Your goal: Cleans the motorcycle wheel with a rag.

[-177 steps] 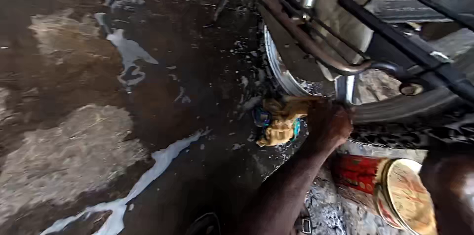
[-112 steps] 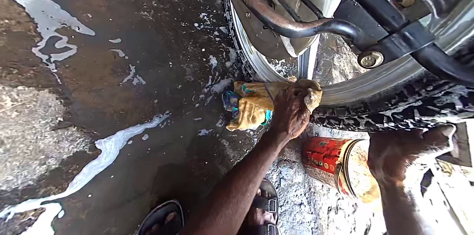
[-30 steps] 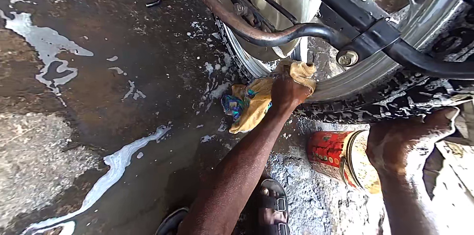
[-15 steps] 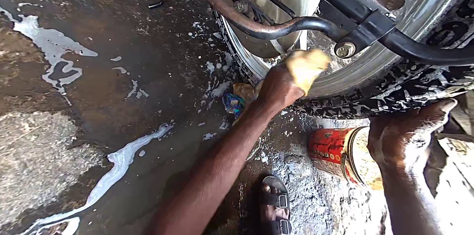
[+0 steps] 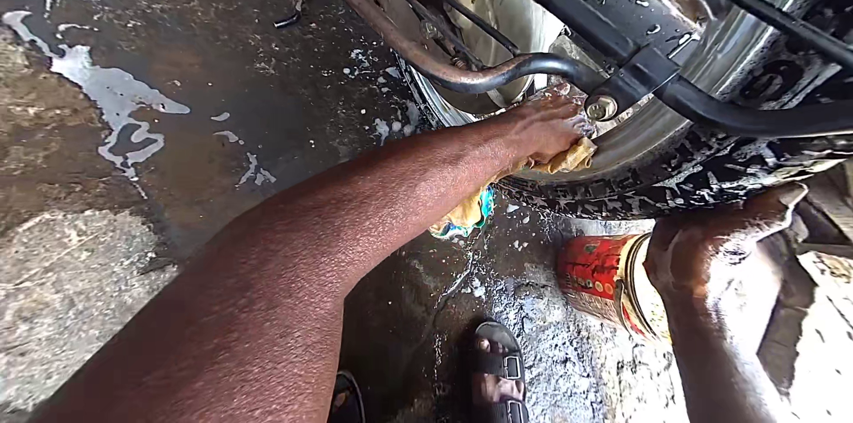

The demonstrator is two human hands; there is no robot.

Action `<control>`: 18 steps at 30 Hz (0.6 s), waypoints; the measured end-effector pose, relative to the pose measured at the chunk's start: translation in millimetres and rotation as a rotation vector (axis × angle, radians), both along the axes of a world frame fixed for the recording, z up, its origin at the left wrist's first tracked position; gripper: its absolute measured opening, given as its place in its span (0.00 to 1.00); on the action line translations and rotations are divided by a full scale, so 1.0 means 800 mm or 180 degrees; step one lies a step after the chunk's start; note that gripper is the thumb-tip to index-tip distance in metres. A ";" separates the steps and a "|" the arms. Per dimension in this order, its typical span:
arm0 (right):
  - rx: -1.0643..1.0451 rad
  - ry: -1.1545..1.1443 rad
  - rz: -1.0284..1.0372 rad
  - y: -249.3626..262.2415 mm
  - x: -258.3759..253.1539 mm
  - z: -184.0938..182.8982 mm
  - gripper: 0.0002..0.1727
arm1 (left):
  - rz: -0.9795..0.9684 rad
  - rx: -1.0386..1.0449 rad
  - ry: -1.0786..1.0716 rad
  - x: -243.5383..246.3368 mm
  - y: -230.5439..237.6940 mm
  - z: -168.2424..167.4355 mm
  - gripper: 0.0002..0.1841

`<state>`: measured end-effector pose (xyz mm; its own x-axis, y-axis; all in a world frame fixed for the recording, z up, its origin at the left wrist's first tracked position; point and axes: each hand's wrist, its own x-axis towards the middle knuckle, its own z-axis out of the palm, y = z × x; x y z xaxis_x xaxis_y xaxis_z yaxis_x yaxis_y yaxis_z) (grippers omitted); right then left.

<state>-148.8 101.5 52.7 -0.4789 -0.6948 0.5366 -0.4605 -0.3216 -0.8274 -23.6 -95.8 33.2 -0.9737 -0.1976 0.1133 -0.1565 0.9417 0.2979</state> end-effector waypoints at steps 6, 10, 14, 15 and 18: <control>0.0230 -0.0128 0.0041 0.005 -0.005 -0.009 0.42 | 0.0005 0.0023 -0.0238 0.003 0.005 0.006 0.21; 0.0301 -0.0198 0.0087 0.003 0.006 -0.009 0.43 | -0.0078 -0.0109 0.0004 0.014 0.001 -0.003 0.19; 0.0430 -0.0272 0.0173 0.004 0.020 -0.001 0.44 | -0.0168 0.0119 0.0183 0.026 -0.001 0.011 0.18; 0.0399 -0.0245 0.0151 0.004 0.019 -0.002 0.44 | -0.0237 0.0229 0.0463 0.024 -0.004 0.009 0.18; 0.0148 0.0038 0.0089 0.002 -0.008 -0.013 0.44 | -0.0027 0.0666 0.1184 0.016 -0.003 0.012 0.21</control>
<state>-155.2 103.5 42.2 -0.4526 -0.7321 0.5091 -0.4618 -0.2959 -0.8361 -10.8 -98.0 43.2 -0.8758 -0.2458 0.4154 0.0052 0.8557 0.5174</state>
